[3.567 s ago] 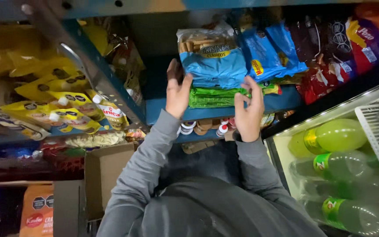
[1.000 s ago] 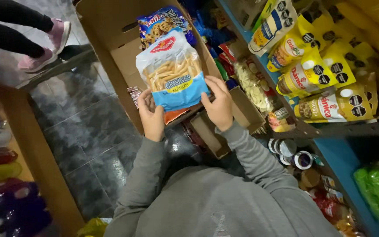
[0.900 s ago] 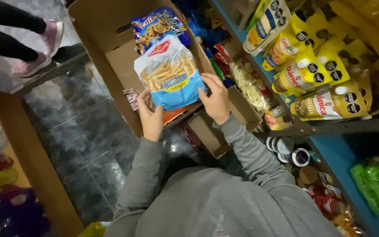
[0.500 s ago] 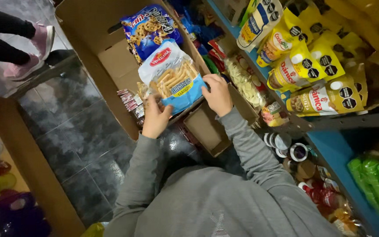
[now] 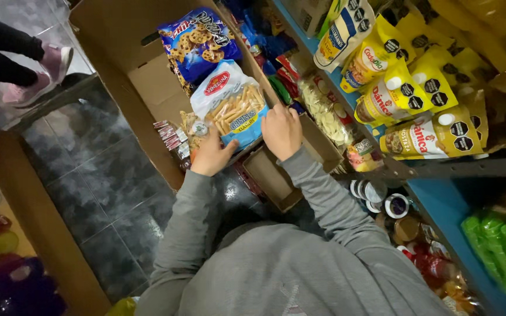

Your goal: The person takes various snack bags, including cookie and cracker bags, from a storage shelf and places them into a cardboard box.

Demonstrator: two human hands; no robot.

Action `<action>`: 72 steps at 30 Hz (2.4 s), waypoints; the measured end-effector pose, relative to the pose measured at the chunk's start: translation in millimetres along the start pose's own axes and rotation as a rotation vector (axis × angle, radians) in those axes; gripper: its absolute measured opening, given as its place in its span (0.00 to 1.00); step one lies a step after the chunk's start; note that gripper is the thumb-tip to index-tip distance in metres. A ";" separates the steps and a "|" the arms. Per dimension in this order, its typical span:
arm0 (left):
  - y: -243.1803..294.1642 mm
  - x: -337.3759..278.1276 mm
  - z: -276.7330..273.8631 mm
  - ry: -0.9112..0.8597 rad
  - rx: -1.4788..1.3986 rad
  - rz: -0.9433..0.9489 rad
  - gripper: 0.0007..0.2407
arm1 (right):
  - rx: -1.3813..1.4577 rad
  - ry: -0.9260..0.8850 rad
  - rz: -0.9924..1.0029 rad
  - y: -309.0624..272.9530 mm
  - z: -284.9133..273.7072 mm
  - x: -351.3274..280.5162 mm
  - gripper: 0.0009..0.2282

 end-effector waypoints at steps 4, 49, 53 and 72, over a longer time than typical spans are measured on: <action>44.8 -32.8 -16.9 0.008 -0.056 -0.011 0.32 | 0.004 0.045 0.061 0.2 10.7 -4.2 0.10; -73.6 229.7 -175.8 0.332 -0.059 -0.224 0.46 | 0.240 0.073 -0.110 -12.8 -29.1 -5.3 0.13; -52.9 210.4 -154.6 0.299 -0.254 -0.164 0.34 | 0.225 0.087 -0.128 -14.3 -28.7 -5.3 0.12; -3.3 150.5 -130.1 0.135 -0.035 -0.135 0.30 | 0.288 0.110 -0.089 -12.0 -33.9 -8.8 0.09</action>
Point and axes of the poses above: each hand's wrist, its own x-axis towards the middle knuckle, its own z-axis out of the palm, y = z × x, the point moved 10 cm from there along x, towards the middle knuckle, and after that the axes turned 2 degrees about -y, right-handed, at the moved point
